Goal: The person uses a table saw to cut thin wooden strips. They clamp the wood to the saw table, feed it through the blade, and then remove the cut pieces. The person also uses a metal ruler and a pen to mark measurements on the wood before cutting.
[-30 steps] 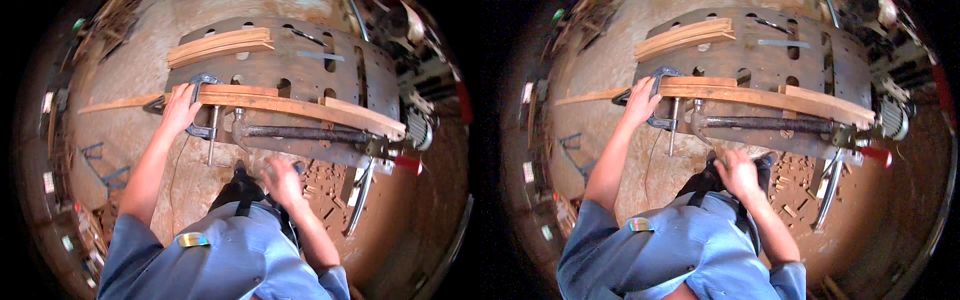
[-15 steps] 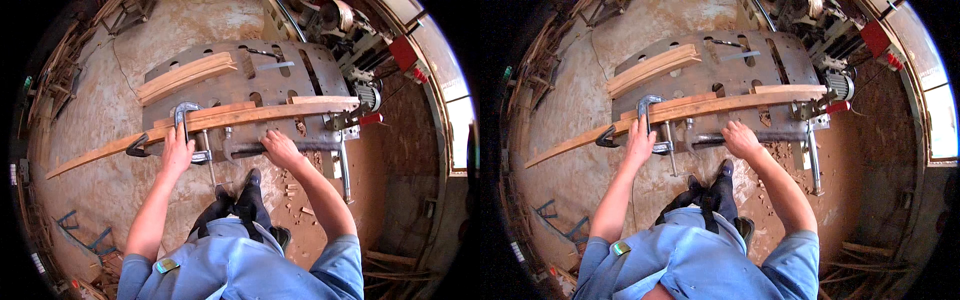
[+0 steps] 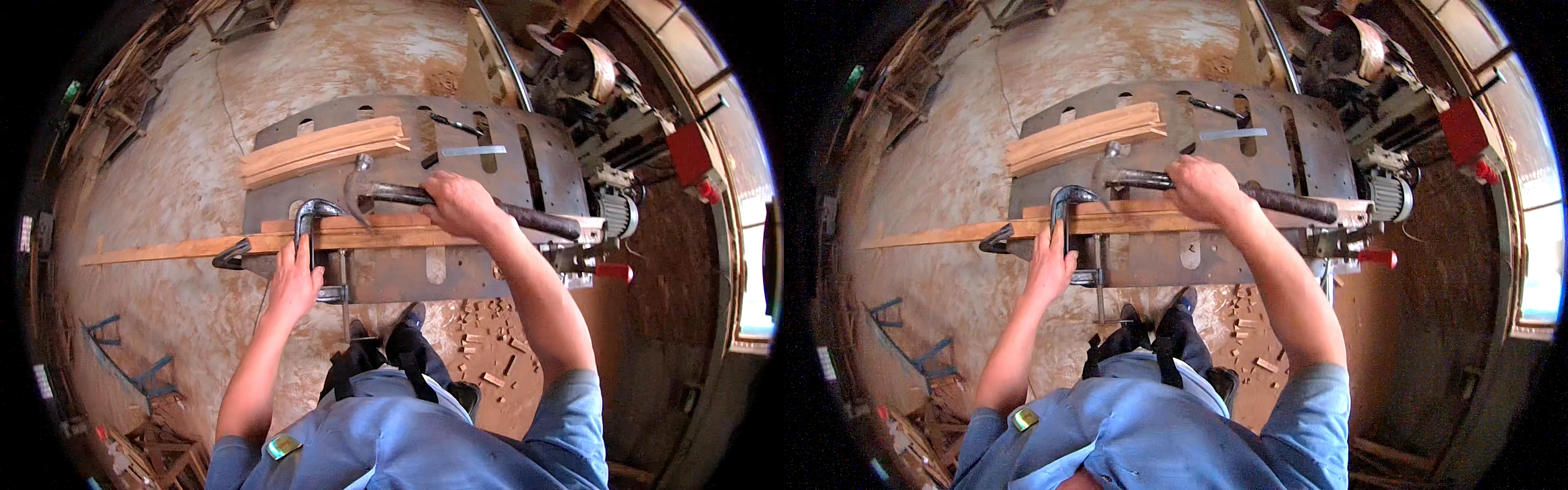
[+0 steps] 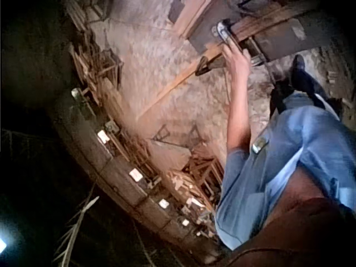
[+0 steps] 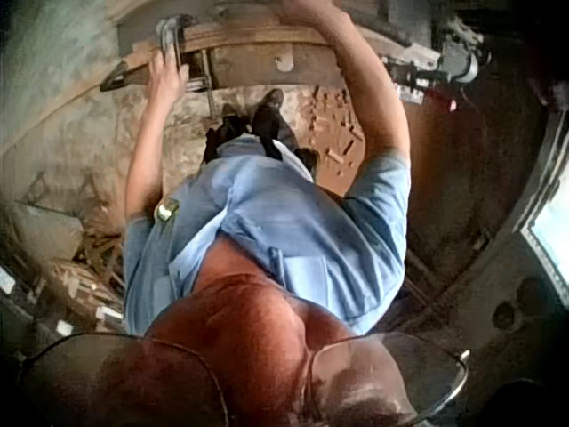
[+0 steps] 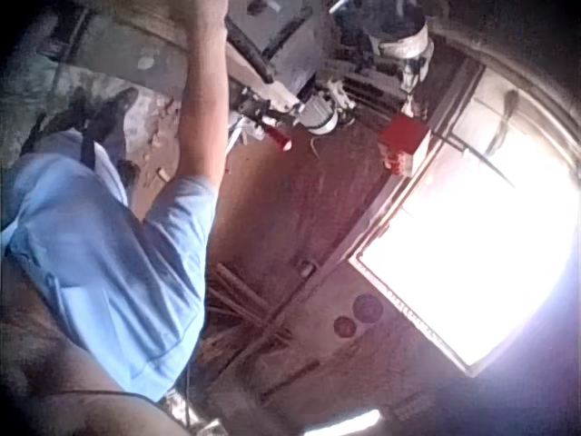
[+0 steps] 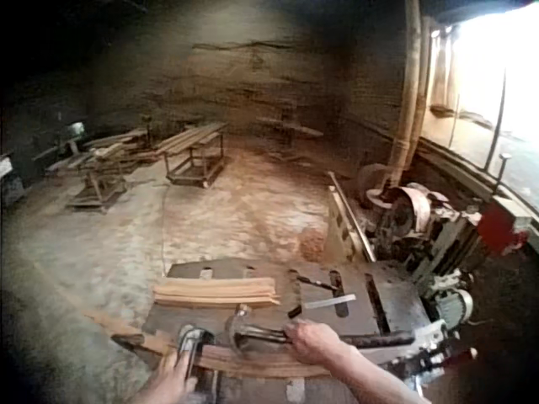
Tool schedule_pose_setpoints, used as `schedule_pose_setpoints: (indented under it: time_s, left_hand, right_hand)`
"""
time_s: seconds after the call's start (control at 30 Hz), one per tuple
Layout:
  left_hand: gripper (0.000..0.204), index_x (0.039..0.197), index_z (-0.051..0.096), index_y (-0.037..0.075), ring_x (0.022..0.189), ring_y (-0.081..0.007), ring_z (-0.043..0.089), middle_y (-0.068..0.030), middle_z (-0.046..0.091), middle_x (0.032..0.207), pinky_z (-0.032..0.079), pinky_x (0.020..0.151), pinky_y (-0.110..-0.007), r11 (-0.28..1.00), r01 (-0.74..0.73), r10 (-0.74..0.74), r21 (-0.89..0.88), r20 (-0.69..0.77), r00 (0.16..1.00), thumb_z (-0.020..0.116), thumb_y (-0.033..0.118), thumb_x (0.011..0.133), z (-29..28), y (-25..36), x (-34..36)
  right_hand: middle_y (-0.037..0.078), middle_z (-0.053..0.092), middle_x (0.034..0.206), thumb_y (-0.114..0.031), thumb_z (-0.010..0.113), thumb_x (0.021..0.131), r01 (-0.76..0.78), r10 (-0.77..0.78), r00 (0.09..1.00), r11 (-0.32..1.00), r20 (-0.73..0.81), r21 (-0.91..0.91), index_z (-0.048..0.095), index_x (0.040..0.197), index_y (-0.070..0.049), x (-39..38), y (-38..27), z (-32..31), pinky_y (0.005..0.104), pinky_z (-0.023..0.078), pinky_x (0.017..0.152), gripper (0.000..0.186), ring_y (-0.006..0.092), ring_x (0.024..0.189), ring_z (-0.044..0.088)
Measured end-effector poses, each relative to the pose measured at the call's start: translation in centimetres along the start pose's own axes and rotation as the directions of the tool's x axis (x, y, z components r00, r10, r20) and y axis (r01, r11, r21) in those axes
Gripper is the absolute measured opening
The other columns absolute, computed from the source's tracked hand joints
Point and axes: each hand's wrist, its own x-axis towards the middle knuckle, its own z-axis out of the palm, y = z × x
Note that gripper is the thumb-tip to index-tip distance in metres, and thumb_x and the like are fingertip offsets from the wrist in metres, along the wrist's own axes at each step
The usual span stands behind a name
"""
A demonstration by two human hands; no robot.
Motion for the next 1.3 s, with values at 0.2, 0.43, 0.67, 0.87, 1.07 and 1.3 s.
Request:
schedule_pose_setpoints:
  time_s: [0.2, 0.43, 0.67, 0.87, 1.07, 1.3]
  left_hand:
    - [0.069, 0.143, 0.029, -0.002, 0.124, -0.0421, 0.04, -0.0259, 0.039, 0.135, 0.037, 0.105, -0.046, 0.997, 0.076, -0.076, 0.002, 0.049, 0.996, 0.061, 0.015, 0.085, -0.5, 0.9, 0.2]
    - [0.07, 0.145, 0.026, -0.002, 0.126, -0.0429, 0.039, -0.0266, 0.036, 0.137, 0.036, 0.105, -0.046, 0.987, 0.162, -0.162, 0.01, 0.104, 0.981, 0.06, 0.015, 0.086, -0.8, 1.4, 0.1]
    - [0.073, 0.145, 0.021, -0.005, 0.124, -0.044, 0.04, -0.0298, 0.039, 0.133, 0.038, 0.102, -0.048, 0.989, 0.146, -0.145, -0.016, 0.06, 0.988, 0.06, 0.018, 0.087, -0.6, 0.7, -0.2]
    - [0.066, 0.145, 0.024, -0.002, 0.102, -0.0407, 0.058, -0.0285, 0.054, 0.12, 0.045, 0.092, -0.047, 0.914, 0.093, -0.153, -0.394, -0.124, 0.98, 0.056, 0.021, 0.092, 2.1, -1.4, 0.3]
    - [0.024, 0.11, 0.057, 0.002, 0.077, -0.0149, 0.063, -0.0097, 0.066, 0.087, 0.052, 0.068, -0.028, 0.198, 0.593, -0.128, -0.78, 0.58, 0.805, 0.053, 0.023, 0.098, 1.3, -4.3, 1.4]
    - [0.027, 0.109, 0.057, 0.001, 0.076, -0.0171, 0.065, -0.0131, 0.067, 0.086, 0.053, 0.07, -0.03, 0.111, 0.596, -0.006, -0.796, 0.599, 0.801, 0.054, 0.025, 0.098, 2.3, -5.2, 1.3]
  right_hand:
    - [0.017, 0.061, 0.101, -0.029, 0.061, 0.083, 0.08, -0.08, 0.997, 0.997, 0.025, 0.008, 0.06, 0.1, -0.004, 5.4, 8.6, 5.2, 0.046, 0.048, 0.087, 0.03, 0.0364, 0.102, 0.058]
    - [0.013, 0.058, 0.106, -0.021, 0.067, 0.08, 0.149, -0.15, 0.987, 0.989, -0.049, -0.019, 0.062, 0.104, -0.006, 7.3, 10.1, 7.4, 0.0411, 0.046, 0.092, 0.029, 0.0324, 0.108, 0.053]
    - [0.018, 0.06, 0.098, -0.017, 0.064, 0.084, -0.003, 0.174, 0.908, 0.912, -0.381, 0.411, 0.062, 0.102, -0.001, 2.1, 2.0, 6.2, 0.045, 0.05, 0.081, 0.024, 0.0361, 0.094, 0.059]
    - [0.017, 0.065, 0.109, -0.031, 0.058, 0.095, -0.537, 0.428, 0.776, 0.062, 0.463, 0.841, 0.055, 0.118, 0.009, -12.1, -12.2, 14.8, 0.0332, 0.047, 0.091, 0.046, 0.02, 0.103, 0.06]
    - [0.015, 0.058, 0.124, -0.036, 0.061, 0.093, 0.04, 0.172, 0.832, -0.967, 0.527, 0.252, 0.055, 0.118, -0.01, -13.9, -21.0, 22.6, 0.0489, 0.041, 0.102, 0.037, 0.0313, 0.121, 0.051]
    - [0.0, 0.066, 0.098, -0.023, 0.064, 0.09, 0.497, 0.508, 0.852, -0.861, 0.125, 0.111, 0.06, 0.108, -0.017, -10.3, -24.7, 25.3, 0.0553, 0.047, 0.092, 0.019, 0.0333, 0.111, 0.056]
